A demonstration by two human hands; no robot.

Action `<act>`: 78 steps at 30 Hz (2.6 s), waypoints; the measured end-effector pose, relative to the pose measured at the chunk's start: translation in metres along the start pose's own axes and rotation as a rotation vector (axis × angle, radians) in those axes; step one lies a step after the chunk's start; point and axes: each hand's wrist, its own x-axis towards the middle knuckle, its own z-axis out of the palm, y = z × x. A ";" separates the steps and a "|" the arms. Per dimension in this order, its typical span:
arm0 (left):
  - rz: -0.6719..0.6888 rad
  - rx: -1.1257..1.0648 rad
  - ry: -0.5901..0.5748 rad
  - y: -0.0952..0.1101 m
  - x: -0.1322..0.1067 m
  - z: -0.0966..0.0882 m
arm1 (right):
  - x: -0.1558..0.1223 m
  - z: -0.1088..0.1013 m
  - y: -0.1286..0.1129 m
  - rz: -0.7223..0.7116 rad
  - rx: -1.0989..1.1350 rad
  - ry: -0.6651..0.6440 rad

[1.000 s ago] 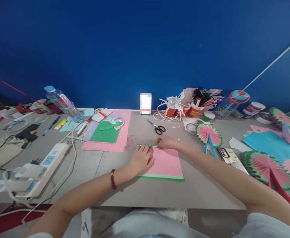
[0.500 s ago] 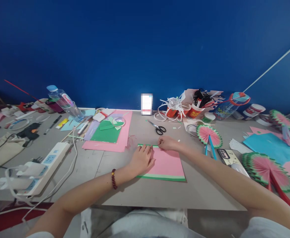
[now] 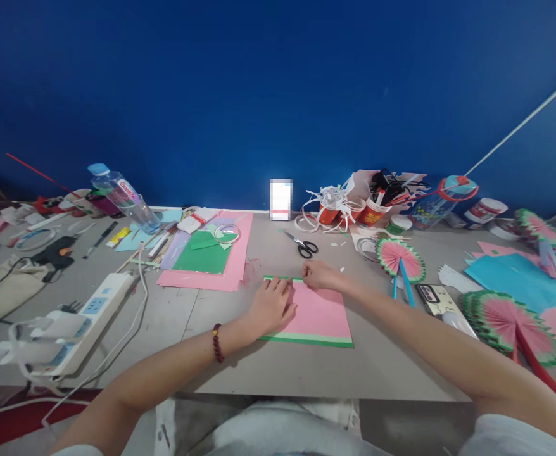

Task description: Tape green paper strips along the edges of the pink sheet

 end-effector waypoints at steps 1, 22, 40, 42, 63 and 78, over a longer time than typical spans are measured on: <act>-0.002 -0.002 0.003 0.000 0.000 0.000 | 0.001 0.000 0.000 0.000 0.003 -0.011; 0.023 -0.047 -0.008 -0.002 0.000 -0.004 | -0.046 0.059 0.017 -0.534 -0.304 0.478; -0.083 0.087 -0.024 -0.012 -0.018 -0.013 | -0.050 0.085 0.045 -0.512 -0.495 0.806; -0.083 0.106 -0.039 -0.018 -0.023 -0.017 | -0.051 0.085 0.045 -0.485 -0.495 0.824; -0.470 0.045 0.176 -0.184 -0.017 -0.030 | -0.052 0.084 0.047 -0.411 -0.342 0.786; -0.449 0.001 -0.011 -0.212 0.090 -0.025 | -0.052 0.082 0.046 -0.410 -0.295 0.763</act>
